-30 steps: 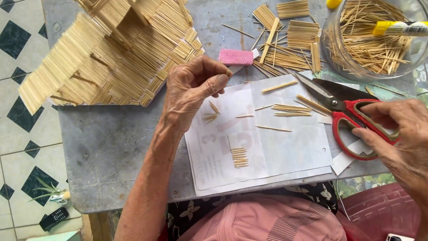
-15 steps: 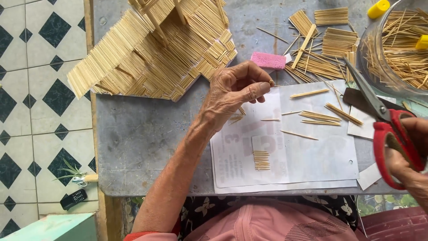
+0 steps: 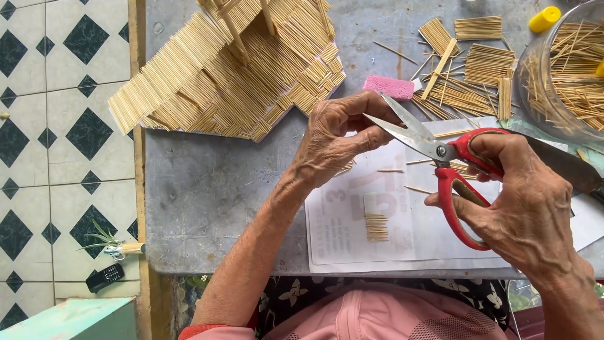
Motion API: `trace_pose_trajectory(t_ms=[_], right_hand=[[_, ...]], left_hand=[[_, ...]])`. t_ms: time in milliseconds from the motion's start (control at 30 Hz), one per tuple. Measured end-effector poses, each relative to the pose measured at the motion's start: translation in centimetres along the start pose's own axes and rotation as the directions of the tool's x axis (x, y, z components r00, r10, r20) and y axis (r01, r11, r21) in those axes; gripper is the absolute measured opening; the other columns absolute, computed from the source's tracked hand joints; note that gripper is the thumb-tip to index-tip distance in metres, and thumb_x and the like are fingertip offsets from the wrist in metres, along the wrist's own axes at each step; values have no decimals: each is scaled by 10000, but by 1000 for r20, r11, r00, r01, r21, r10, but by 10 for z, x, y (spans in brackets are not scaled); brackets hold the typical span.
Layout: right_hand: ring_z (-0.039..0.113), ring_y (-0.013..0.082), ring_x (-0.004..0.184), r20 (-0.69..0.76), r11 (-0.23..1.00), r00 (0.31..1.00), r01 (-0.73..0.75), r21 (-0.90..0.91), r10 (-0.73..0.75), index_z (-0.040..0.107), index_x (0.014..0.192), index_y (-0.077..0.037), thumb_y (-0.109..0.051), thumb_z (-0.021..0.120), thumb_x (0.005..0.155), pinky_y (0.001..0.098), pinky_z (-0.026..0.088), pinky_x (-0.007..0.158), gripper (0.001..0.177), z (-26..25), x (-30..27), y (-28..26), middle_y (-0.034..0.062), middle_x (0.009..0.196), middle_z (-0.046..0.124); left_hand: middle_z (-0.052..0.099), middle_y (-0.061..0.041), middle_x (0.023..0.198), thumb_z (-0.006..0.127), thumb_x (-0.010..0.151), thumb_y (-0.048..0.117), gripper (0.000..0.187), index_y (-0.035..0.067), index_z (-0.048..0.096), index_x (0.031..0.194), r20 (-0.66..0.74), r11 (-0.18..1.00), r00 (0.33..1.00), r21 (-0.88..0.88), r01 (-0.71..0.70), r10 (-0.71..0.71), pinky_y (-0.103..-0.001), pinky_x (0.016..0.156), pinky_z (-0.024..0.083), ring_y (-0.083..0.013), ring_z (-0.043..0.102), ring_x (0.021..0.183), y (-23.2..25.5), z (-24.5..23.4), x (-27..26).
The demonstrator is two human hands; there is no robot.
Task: Building a model structure using toothpicks, glue, and scissors.
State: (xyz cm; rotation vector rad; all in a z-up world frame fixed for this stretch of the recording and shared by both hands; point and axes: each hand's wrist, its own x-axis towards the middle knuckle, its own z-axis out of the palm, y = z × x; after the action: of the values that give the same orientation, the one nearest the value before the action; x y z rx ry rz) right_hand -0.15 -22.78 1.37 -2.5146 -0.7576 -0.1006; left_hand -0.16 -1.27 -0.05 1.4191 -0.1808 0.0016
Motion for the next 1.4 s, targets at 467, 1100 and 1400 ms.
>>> trace_pose_trajectory(t_ms=[467,1100,1400], right_hand=[[561,162,631,18,986,999,50,-160,-48,467,974,-32,-456,743,589,297,405,548,636,10,-4,12,30,816,595],[451,315,954,35,965,967,-251,-70,254,554,1090,76,-77,655,763,375,396,793,375,-23,-44,53,217,1035,481],[463,321,927,-87,930,929,-349,113,359,425,1109,117,28,657,790,361,394,798,404,-22,-55,62,240,1110,456]], left_hand=[[555,-3,785,551,770,72,95,39,586,852,72,998,997,50,-43,40,-167,618,461,-61,511,689,-1,1,0],[561,-2,744,587,763,143,96,59,569,805,-125,995,992,-93,-43,31,-163,587,443,-51,493,661,-7,-1,2],[597,-15,773,587,757,135,84,69,571,806,-199,996,980,-85,-13,-4,-168,553,456,-51,522,645,-9,-1,5]])
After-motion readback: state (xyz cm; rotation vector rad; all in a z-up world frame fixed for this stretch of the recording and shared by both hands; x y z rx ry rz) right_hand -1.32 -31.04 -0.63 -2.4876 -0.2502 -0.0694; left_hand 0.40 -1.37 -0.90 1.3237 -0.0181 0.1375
